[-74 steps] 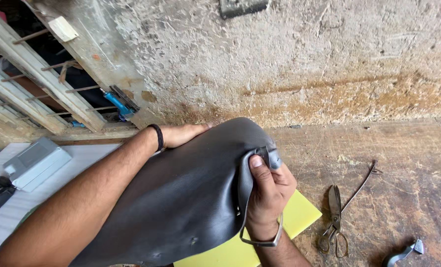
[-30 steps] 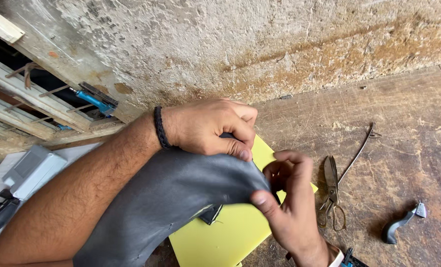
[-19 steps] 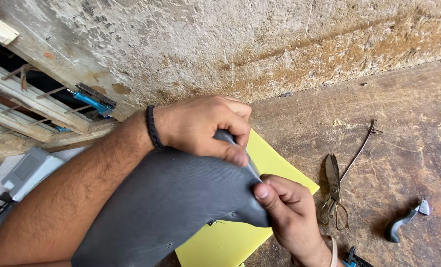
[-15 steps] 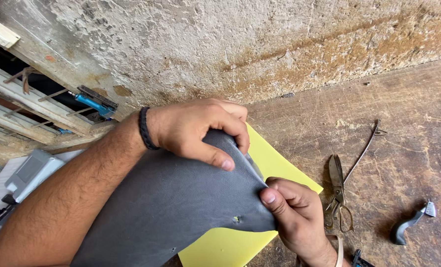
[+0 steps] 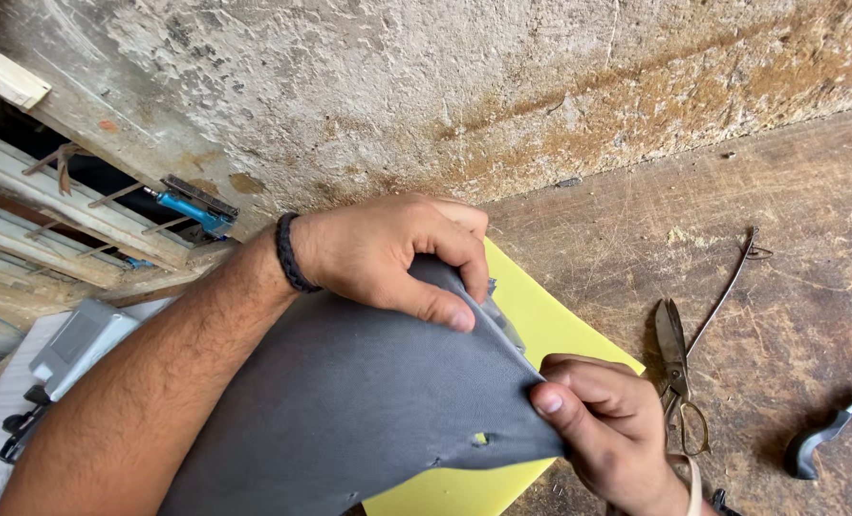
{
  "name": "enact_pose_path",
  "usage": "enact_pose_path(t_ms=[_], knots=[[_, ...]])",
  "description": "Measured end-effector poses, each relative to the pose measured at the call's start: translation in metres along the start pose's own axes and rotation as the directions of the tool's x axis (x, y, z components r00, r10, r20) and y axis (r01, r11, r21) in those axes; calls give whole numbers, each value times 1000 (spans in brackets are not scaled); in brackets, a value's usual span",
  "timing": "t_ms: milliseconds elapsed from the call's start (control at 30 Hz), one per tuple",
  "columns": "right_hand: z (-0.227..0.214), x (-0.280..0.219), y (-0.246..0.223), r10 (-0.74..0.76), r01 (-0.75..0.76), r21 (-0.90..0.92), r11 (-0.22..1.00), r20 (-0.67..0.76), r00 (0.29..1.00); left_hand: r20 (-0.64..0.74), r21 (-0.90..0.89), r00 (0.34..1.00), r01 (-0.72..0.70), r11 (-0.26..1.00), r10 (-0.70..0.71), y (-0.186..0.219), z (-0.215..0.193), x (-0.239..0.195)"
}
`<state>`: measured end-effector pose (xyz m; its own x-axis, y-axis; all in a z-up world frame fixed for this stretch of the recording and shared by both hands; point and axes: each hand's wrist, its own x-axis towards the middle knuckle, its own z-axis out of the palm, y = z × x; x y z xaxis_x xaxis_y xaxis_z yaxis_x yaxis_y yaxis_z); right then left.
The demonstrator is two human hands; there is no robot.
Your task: The person staples gray fabric onto a wooden chair frame using a pneumatic staple gun, trims excess fabric with scissors, and attaches the finished cushion to a curved sofa. The person works on the underside of the cushion, securing the fabric around the edges and corners.
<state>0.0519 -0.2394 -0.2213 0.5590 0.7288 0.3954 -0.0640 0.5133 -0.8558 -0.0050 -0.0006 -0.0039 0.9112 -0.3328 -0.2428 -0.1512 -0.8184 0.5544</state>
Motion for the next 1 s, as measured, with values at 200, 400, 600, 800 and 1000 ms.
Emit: enact_pose_path(t_ms=[200,400,600,800,1000], knots=[[-6,48,42,-309,343,-282,896,157,938,-92,15,996,7,1000,-5,4,6,9],[0,68,66,-471,497,-309,811,160,868,-215,56,965,166,984,-151,20,13,-11],[0,69,78,-500,533,-309,788,184,846,-273,46,886,401,915,-375,11,31,-24],[1,74,81,-515,541,-295,787,167,841,-300,602,945,292,743,-128,37,48,-2],[-1,65,74,-489,499,-412,763,136,861,-347,520,919,353,778,-185,28,41,0]])
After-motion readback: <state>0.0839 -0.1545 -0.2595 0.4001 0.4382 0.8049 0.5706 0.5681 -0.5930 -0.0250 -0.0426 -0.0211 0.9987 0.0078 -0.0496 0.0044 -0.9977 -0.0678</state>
